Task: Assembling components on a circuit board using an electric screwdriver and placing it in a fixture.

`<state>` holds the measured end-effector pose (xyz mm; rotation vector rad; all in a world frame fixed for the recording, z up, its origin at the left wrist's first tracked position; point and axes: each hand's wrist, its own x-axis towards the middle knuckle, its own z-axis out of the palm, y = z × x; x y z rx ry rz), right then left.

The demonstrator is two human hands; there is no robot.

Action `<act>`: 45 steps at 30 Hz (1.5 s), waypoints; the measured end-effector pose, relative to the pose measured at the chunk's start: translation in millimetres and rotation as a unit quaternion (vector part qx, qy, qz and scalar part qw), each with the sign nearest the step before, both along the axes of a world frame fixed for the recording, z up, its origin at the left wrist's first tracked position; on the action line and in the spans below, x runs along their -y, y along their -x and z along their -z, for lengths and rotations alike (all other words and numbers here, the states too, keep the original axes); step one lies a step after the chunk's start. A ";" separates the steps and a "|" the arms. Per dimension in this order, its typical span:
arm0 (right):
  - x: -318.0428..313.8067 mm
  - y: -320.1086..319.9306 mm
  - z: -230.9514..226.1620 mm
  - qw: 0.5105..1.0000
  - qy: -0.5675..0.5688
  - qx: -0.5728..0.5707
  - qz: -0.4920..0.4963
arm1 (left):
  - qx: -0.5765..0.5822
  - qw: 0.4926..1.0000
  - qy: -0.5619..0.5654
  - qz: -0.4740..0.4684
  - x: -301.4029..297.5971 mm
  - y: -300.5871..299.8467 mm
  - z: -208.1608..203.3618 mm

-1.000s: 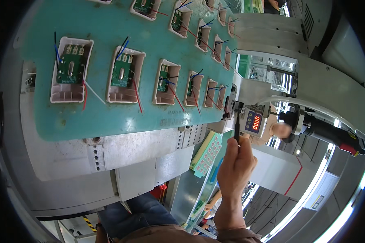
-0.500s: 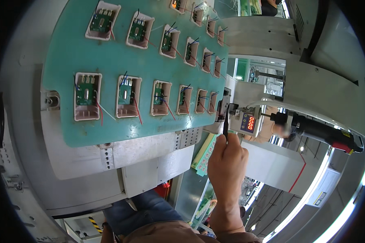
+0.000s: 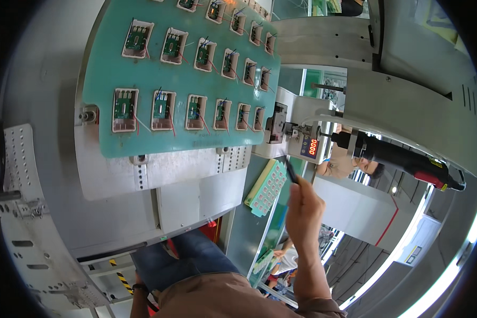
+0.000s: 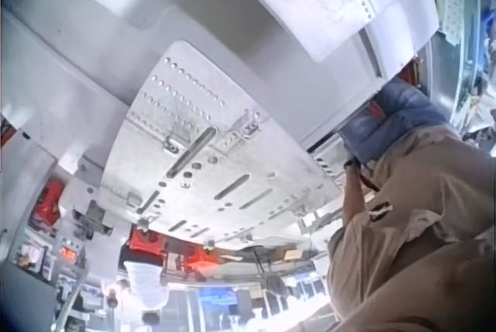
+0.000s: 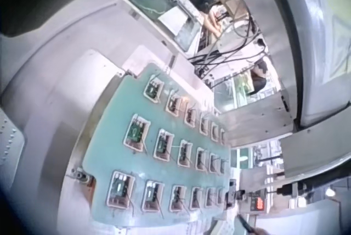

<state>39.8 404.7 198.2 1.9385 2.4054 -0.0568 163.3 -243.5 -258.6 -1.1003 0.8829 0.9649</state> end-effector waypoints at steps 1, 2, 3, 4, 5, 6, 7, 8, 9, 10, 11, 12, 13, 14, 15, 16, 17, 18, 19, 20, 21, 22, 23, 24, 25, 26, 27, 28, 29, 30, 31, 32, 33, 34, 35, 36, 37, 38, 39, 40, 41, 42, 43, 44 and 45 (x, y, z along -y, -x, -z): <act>0.6 -20.8 -11.9 0.998 -0.008 -0.019 0.065 | -0.037 0.997 -0.044 0.044 -6.8 4.5 -5.8; -4.8 -32.4 -23.0 0.997 -0.038 -0.004 0.060 | -0.030 0.999 -0.020 0.035 -10.5 5.8 -12.2; -15.8 -42.3 -33.4 0.996 -0.080 0.026 -0.009 | -0.053 0.992 -0.072 0.094 4.4 7.1 -7.3; -29.2 -54.2 -41.6 0.994 -0.101 0.017 -0.040 | -0.074 0.977 -0.126 0.153 14.2 2.5 -4.2; -41.0 -54.0 -44.3 0.987 -0.109 0.033 -0.109 | -0.064 0.984 -0.119 0.113 16.5 0.2 -11.0; -55.9 -54.5 -49.3 0.976 -0.122 0.057 -0.169 | -0.053 0.989 -0.100 0.095 17.1 -4.6 -8.7; -73.9 -58.4 -50.0 0.970 -0.123 0.027 -0.209 | -0.041 0.993 -0.081 0.077 19.4 -3.9 -3.5; -93.3 -68.4 -52.7 0.957 -0.134 0.051 -0.252 | -0.024 0.996 -0.085 0.033 18.3 -6.8 -1.1; -108.4 -74.9 -51.5 0.942 -0.142 0.073 -0.295 | -0.030 0.992 -0.120 0.012 15.1 -6.6 -8.6; -116.2 -75.1 -52.6 0.943 -0.149 0.097 -0.283 | -0.036 0.987 -0.154 -0.010 12.5 -5.9 -16.5; -129.8 -87.9 -57.4 0.931 -0.180 0.143 -0.284 | -0.030 0.998 -0.049 -0.034 4.2 -7.6 -13.6; -142.8 -98.5 -61.5 0.915 -0.210 0.187 -0.290 | -0.024 0.998 -0.049 -0.041 -1.0 -11.8 -15.4; -149.8 -104.1 -64.7 0.913 -0.212 0.228 -0.264 | -0.018 0.994 -0.103 -0.042 -2.9 -8.3 -19.4; -157.4 -95.9 -54.6 0.924 -0.217 0.129 -0.288 | -0.017 0.987 -0.153 -0.042 -5.1 -10.0 -22.2; -170.1 -79.8 -37.9 0.925 -0.214 0.013 -0.313 | -0.028 0.988 -0.140 -0.052 32.6 -21.7 -30.0; -188.5 -96.2 -38.1 0.901 -0.255 -0.008 -0.350 | -0.067 0.983 -0.171 0.003 27.8 -26.8 -19.1; -190.4 -86.3 -32.3 0.890 -0.210 0.023 -0.405 | -0.124 0.974 -0.184 0.048 22.6 -26.7 -11.4; -191.6 -82.4 -42.8 0.874 -0.173 0.076 -0.447 | -0.117 0.974 -0.188 0.044 16.1 -22.8 -2.1; -194.4 -72.9 -41.7 0.847 -0.208 0.137 -0.469 | -0.113 0.978 -0.174 0.032 18.0 -19.8 0.1; -197.2 -55.4 -35.4 0.814 -0.242 0.186 -0.494 | -0.116 0.981 -0.153 0.013 25.6 -28.8 -6.1; -202.0 -46.9 -24.5 0.814 -0.233 0.180 -0.500 | -0.116 0.983 -0.141 0.010 29.7 -32.8 -14.0; -225.3 -37.3 -22.6 0.822 -0.183 0.174 -0.510 | -0.137 0.980 -0.139 0.042 33.8 -35.3 -22.9; -242.2 -29.8 -23.3 0.826 -0.132 0.169 -0.521 | -0.158 0.975 -0.136 0.072 40.2 -41.6 -30.9; -269.5 -8.2 -18.3 0.827 -0.087 0.172 -0.527 | -0.174 0.969 -0.143 0.103 39.2 -45.9 -31.9; -279.8 -7.1 -32.1 0.827 -0.041 0.168 -0.535 | -0.195 0.961 -0.144 0.133 41.1 -47.1 -37.2; -292.7 4.8 -25.8 0.827 0.006 0.165 -0.538 | -0.214 0.951 -0.145 0.168 43.4 -42.2 -44.3; -309.6 13.6 -30.0 0.824 0.053 0.160 -0.541 | -0.233 0.940 -0.146 0.201 45.0 -36.5 -52.2; -326.1 13.5 -45.3 0.819 0.100 0.157 -0.543 | -0.251 0.927 -0.147 0.236 45.9 -29.0 -60.7; -306.6 26.8 -88.5 0.812 0.119 0.189 -0.538 | -0.266 0.912 -0.189 0.251 23.7 -35.9 -29.3; -314.5 19.9 -75.1 0.806 0.176 0.166 -0.540 | -0.269 0.913 -0.162 0.261 35.6 -27.9 -56.6; -323.6 14.8 -58.8 0.797 0.233 0.144 -0.538 | -0.267 0.918 -0.130 0.263 44.2 -18.7 -79.9; -313.9 44.0 -75.5 0.786 0.267 0.174 -0.530 | -0.251 0.927 -0.147 0.237 23.1 -29.3 -61.4; -311.0 57.1 -76.5 0.776 0.306 0.181 -0.521 | -0.243 0.932 -0.145 0.225 16.3 -33.7 -56.1; -295.7 67.6 -72.1 0.765 0.344 0.188 -0.510 | -0.234 0.938 -0.145 0.212 8.9 -38.1 -49.6; -295.5 57.0 -18.9 0.739 0.410 0.133 -0.518 | -0.247 0.939 -0.080 0.225 38.7 -21.3 -99.0; -283.7 70.8 -11.7 0.721 0.450 0.133 -0.510 | -0.242 0.944 -0.071 0.213 39.5 -22.9 -100.3; -283.9 73.2 -6.9 0.718 0.453 0.132 -0.513 | -0.238 0.948 -0.059 0.203 41.5 -23.5 -103.6; -282.4 73.9 -10.6 0.722 0.432 0.143 -0.522 | -0.230 0.952 -0.060 0.191 36.5 -25.4 -96.0; -280.7 75.0 -12.7 0.724 0.412 0.151 -0.532 | -0.224 0.956 -0.058 0.180 32.9 -26.4 -91.0; -277.1 77.6 -13.9 0.731 0.405 0.161 -0.526 | -0.218 0.960 -0.054 0.169 30.5 -26.6 -87.7; -275.6 79.5 -14.7 0.731 0.404 0.164 -0.525 | -0.212 0.963 -0.050 0.158 28.6 -26.5 -85.3; -270.1 84.5 -25.4 0.732 0.406 0.179 -0.517 | -0.199 0.968 -0.061 0.143 14.3 -31.4 -70.5; -264.8 90.2 -36.0 0.734 0.407 0.195 -0.508 | -0.184 0.972 -0.073 0.128 -1.2 -36.6 -54.9; -272.0 85.0 -28.5 0.716 0.411 0.196 -0.529 | -0.186 0.973 -0.052 0.123 8.4 -32.7 -65.4; -275.4 82.2 -20.8 0.713 0.415 0.184 -0.533 | -0.187 0.975 -0.033 0.117 16.5 -29.3 -73.9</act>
